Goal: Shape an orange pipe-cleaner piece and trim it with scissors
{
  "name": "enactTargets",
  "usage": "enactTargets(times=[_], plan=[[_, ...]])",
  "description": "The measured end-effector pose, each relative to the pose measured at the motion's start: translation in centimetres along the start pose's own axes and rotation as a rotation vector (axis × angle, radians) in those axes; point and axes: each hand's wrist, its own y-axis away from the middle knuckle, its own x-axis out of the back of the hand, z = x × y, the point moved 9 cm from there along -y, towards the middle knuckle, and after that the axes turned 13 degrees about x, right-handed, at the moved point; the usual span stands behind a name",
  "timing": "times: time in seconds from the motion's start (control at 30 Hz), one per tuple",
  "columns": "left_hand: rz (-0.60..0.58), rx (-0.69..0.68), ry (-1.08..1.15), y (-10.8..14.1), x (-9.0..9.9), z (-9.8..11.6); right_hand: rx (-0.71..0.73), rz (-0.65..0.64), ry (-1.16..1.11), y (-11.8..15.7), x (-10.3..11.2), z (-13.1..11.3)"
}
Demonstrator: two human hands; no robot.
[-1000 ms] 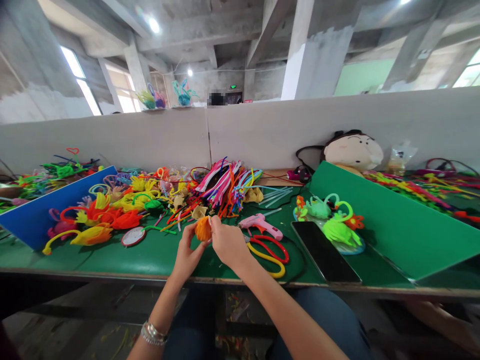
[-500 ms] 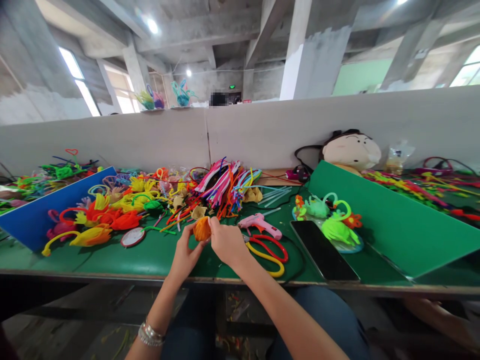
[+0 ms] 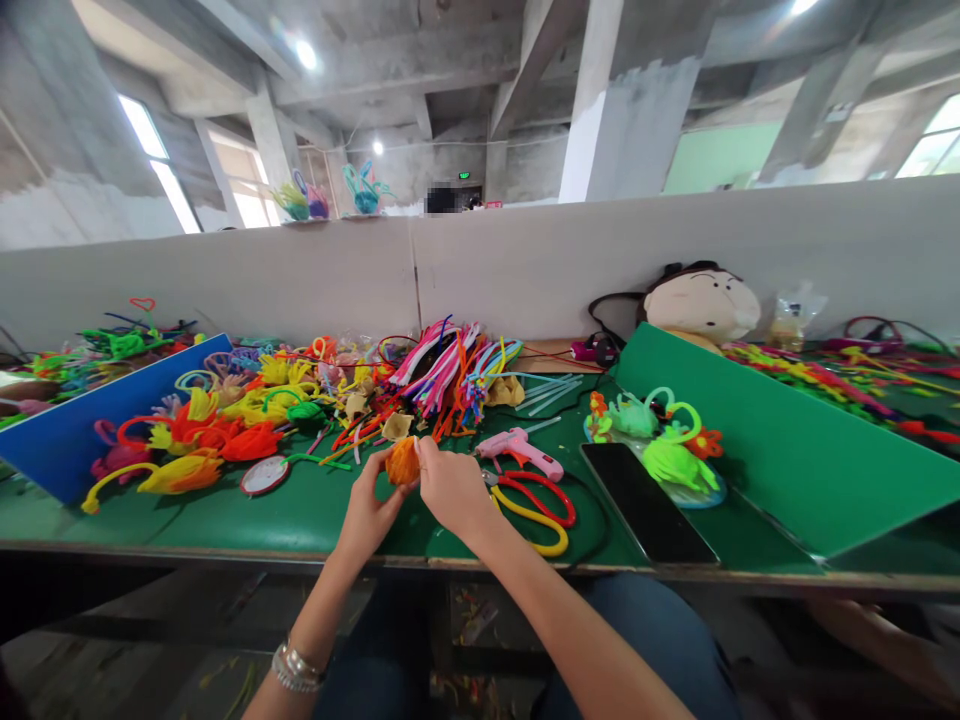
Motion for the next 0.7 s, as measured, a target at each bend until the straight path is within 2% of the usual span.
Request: enactTargets(times=[0.27,0.4,0.7], plan=[[-0.091,0.046,0.088,0.19,-0.65,0.22,0.000,-0.044,0.009,-0.19,-0.51,0.13],[-0.071,0.071,0.112,-0.02,-0.43,0.14,0.017,-0.035,0.032,-0.16,-0.41,-0.07],[-0.112,0.076,0.117,0.21,-0.38,0.41,0.019,-0.066,0.087,-0.31,-0.65,0.08]])
